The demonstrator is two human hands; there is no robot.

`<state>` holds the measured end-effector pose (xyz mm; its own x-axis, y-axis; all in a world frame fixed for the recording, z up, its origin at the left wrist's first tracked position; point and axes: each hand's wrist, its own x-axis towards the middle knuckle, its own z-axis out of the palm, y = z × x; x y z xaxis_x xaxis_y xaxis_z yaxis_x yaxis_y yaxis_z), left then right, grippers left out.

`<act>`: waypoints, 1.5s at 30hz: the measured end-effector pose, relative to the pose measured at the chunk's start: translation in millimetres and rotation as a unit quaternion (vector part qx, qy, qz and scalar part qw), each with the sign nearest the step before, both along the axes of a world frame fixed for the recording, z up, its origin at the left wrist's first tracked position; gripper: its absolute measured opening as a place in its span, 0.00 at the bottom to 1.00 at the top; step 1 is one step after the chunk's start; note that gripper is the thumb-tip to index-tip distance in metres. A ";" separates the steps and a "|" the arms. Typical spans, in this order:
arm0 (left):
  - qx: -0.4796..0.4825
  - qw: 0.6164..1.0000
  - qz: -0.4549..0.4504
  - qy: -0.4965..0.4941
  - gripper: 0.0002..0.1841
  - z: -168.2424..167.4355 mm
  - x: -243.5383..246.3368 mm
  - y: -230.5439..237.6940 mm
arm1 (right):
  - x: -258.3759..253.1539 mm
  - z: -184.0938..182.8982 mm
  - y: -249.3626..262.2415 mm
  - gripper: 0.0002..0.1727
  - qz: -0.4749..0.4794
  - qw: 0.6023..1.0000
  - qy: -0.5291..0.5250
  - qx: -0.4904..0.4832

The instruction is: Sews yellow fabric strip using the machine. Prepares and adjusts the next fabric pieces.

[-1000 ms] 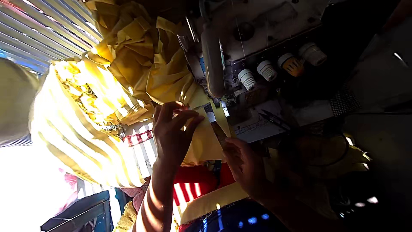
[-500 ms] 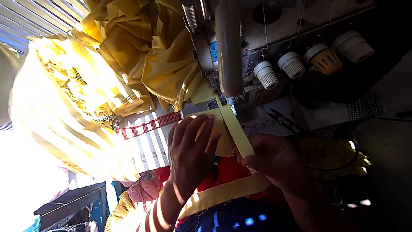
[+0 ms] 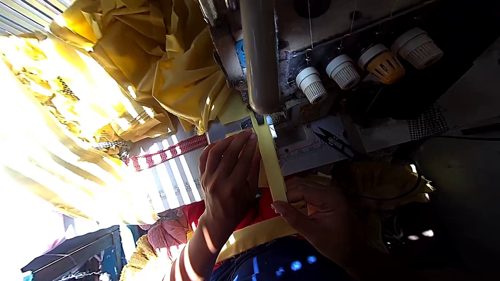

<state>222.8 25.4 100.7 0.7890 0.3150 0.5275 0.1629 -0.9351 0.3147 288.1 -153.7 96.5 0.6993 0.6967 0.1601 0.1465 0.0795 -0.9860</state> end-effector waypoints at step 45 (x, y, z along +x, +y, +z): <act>-0.866 0.484 -0.127 -0.020 0.08 15.0 -99.2 -49.2 | 20.6 -27.6 10.5 0.27 -0.017 0.998 0.006 -0.054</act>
<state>123.6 -23.8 115.7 0.9186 0.2066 -0.3368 0.0738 0.7476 0.6600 308.7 -143.2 69.0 0.7244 0.6850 0.0770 0.1358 -0.0323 -0.9902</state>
